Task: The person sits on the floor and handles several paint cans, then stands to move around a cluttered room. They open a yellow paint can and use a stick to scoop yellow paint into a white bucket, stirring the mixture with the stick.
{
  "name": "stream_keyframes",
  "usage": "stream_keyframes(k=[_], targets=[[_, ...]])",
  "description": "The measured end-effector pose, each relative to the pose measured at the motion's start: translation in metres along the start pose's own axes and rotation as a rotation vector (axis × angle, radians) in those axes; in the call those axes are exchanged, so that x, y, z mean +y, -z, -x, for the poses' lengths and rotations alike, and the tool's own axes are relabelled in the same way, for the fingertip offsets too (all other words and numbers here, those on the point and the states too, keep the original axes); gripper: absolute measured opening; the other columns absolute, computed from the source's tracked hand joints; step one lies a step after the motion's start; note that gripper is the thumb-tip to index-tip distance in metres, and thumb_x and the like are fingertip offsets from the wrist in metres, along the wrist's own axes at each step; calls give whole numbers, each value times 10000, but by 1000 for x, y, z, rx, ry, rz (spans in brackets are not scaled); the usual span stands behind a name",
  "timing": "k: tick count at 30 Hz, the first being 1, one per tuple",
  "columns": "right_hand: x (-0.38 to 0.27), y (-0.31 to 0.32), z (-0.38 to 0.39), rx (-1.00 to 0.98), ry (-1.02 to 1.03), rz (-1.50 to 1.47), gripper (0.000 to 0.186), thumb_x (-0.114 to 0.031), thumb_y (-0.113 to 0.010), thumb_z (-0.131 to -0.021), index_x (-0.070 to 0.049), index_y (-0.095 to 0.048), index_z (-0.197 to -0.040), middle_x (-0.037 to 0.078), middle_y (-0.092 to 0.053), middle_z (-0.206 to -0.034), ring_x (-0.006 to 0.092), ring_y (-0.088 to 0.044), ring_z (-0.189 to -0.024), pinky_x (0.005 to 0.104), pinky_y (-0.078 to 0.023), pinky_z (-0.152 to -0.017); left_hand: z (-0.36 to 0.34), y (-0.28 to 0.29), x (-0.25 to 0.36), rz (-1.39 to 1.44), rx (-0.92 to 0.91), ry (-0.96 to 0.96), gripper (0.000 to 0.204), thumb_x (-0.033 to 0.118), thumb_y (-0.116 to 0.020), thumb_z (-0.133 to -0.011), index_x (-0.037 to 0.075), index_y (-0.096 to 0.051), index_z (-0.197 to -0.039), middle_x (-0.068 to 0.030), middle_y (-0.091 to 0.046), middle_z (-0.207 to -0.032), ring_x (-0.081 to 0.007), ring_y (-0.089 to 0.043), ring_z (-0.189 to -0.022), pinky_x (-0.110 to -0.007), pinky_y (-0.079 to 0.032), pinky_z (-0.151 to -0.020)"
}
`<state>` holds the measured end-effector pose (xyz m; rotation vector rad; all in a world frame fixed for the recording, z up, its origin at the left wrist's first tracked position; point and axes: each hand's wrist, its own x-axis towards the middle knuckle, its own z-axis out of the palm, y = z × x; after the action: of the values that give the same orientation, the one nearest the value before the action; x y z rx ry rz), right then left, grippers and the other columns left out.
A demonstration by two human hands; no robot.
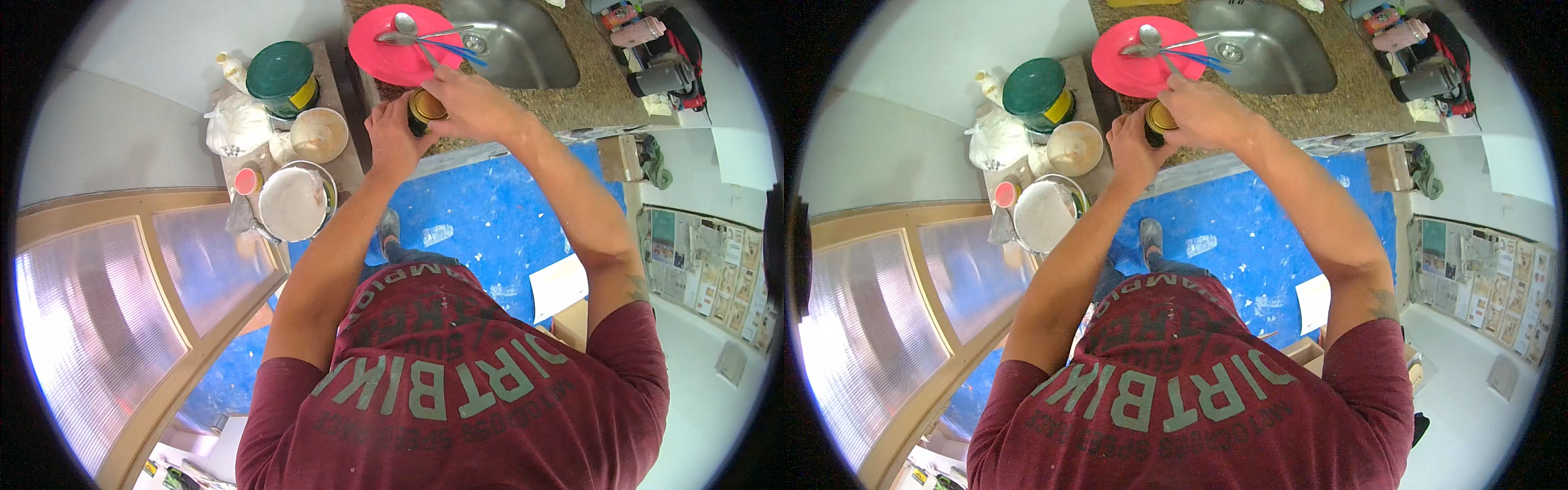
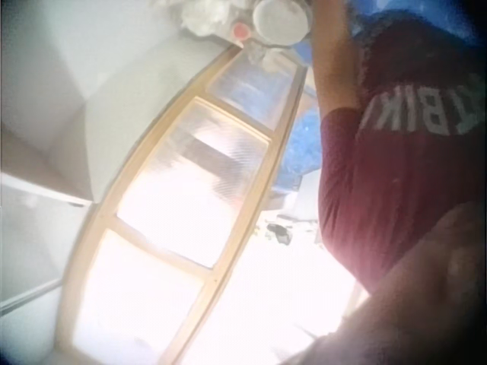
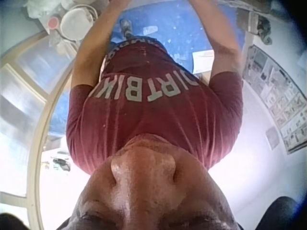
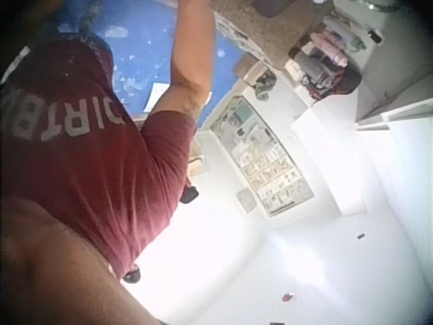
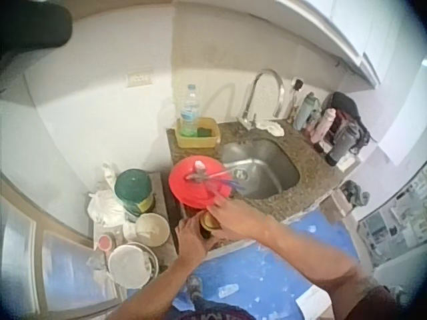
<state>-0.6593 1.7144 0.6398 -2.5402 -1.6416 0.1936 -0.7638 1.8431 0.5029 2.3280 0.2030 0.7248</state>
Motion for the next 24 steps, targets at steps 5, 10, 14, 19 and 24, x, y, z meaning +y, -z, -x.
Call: stream_keyframes(k=[5,10,14,19,24], targets=[[9,10,-8,-129,19,54,506,-276,-776,-761,2,-655,-1166,209,-646,-1131,400,-674,-1069,493,-555,-926,-4,5,-3,79,-51,-24,795,407,-925,-667,114,-623,-1342,-101,-703,-1166,-355,-594,-1143,-508,-415,-997],[14,16,-4,-113,148,-8,470,-232,-807,-778,-45,-663,-1184,189,-654,-1136,392,-674,-1077,489,-551,-939,-10,16,-4,43,-146,-42,801,452,-916,-674,103,-636,-1339,-92,-712,-1175,-343,-598,-1151,-506,-413,-991],[8,20,-8,-191,122,54,458,-212,-814,-792,-49,-660,-1191,184,-660,-1138,385,-675,-1080,489,-549,-939,-13,23,-11,49,-203,-94,814,481,-899,-692,104,-625,-1360,-94,-713,-1218,-336,-594,-1168,-507,-411,-987],[-8,30,-21,-436,101,202,398,-218,-789,-807,-29,-640,-1125,190,-688,-1026,385,-711,-975,495,-578,-845,-13,28,-16,50,-262,-95,837,492,-886,-707,115,-599,-1397,-100,-706,-1247,-330,-580,-1195,-505,-400,-1003],[-11,22,-14,-358,152,249,356,-201,-759,-810,-16,-615,-1079,190,-693,-946,387,-724,-921,492,-596,-792,-15,29,-18,82,-304,-104,867,516,-867,-739,100,-570,-1439,-143,-681,-1255,-364,-575,-1186,-521,-402,-1018]])
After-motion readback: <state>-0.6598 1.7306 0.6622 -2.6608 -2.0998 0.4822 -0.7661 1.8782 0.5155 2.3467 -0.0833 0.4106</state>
